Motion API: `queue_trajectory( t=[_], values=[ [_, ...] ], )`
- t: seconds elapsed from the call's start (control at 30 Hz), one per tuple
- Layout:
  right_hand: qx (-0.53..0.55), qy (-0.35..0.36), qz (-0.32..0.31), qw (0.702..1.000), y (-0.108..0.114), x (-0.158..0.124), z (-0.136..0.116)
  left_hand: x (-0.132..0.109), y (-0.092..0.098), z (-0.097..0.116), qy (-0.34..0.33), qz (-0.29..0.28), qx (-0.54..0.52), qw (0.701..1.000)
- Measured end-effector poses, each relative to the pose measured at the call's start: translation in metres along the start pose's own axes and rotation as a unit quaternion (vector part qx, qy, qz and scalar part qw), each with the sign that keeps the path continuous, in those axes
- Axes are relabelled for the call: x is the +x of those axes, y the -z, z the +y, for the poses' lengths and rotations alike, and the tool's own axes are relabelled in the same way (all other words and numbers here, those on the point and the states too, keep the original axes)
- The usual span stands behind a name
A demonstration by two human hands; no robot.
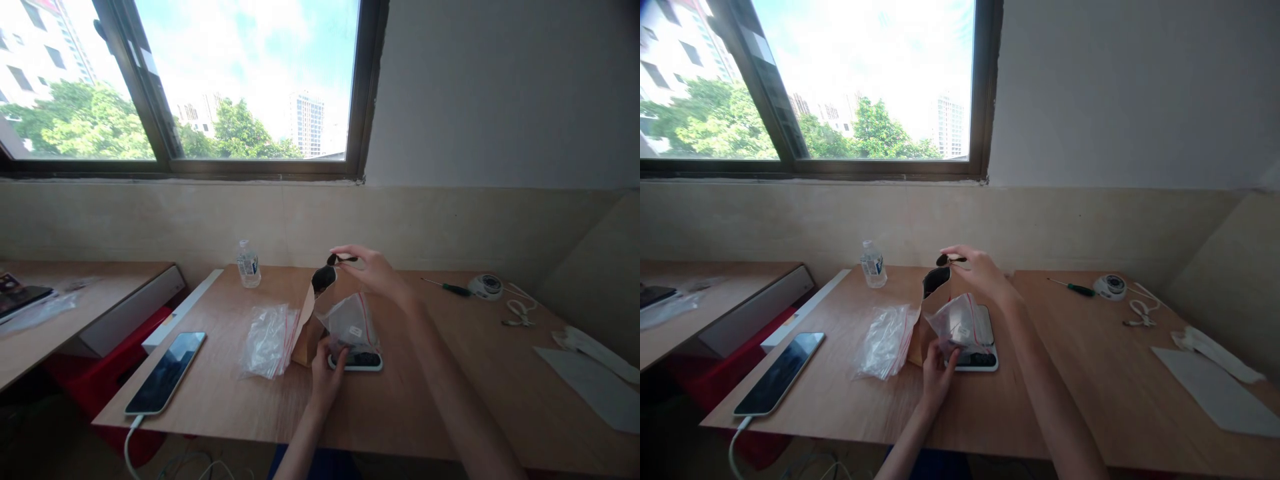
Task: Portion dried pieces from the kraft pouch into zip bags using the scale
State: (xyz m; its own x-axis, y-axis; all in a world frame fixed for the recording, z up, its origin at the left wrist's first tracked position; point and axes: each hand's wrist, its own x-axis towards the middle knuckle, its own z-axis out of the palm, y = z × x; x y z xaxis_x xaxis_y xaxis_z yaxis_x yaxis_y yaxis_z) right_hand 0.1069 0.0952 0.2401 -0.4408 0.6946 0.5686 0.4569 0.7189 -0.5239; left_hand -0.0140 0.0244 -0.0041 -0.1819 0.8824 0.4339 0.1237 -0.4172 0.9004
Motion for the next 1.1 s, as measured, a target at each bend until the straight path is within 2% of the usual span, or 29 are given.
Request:
queue_trajectory(
  t=[0.1,0.17,0.27,0.33,0.4,0.53,0.67,0.77,0.97,1.03,1.1],
  values=[
    [-0.004,0.007,-0.028,1.000,-0.006,-0.003,0.007,0.000,-0.001,0.001,0.008,0.011,-0.009,1.000],
    [-0.009,-0.002,-0.008,1.000,-0.003,-0.014,0.010,0.000,-0.001,0.003,0.010,0.011,-0.009,1.000],
    [0.007,-0.052,0.031,0.998,0.005,-0.036,0.012,0.000,-0.001,0.004,0.008,-0.003,-0.009,1.000],
    [0.038,-0.097,0.030,0.994,0.011,-0.051,0.010,0.000,0.000,0.003,0.009,-0.012,-0.013,1.000],
    [0.076,-0.134,-0.002,0.988,0.014,-0.064,0.007,0.000,0.000,0.002,0.015,-0.017,-0.017,1.000],
    [0.105,-0.163,-0.118,0.974,0.015,-0.086,0.000,0.000,0.001,0.000,0.028,-0.007,-0.014,0.999],
    [0.030,-0.191,-0.104,0.976,0.010,-0.101,0.001,0.002,0.001,0.004,0.026,0.006,-0.020,0.999],
    [0.048,-0.196,-0.136,0.970,-0.001,-0.106,0.002,0.002,0.001,0.005,0.015,0.005,-0.016,1.000],
    [0.043,-0.185,-0.064,0.980,-0.031,-0.106,0.007,0.002,0.005,0.005,0.002,0.013,-0.004,1.000],
    [0.094,-0.191,-0.027,0.977,-0.041,-0.107,0.014,0.002,0.005,0.006,-0.003,0.013,-0.003,1.000],
    [0.179,-0.204,0.036,0.962,-0.051,-0.109,0.021,0.003,0.005,0.007,0.003,0.021,-0.010,1.000]
  ],
)
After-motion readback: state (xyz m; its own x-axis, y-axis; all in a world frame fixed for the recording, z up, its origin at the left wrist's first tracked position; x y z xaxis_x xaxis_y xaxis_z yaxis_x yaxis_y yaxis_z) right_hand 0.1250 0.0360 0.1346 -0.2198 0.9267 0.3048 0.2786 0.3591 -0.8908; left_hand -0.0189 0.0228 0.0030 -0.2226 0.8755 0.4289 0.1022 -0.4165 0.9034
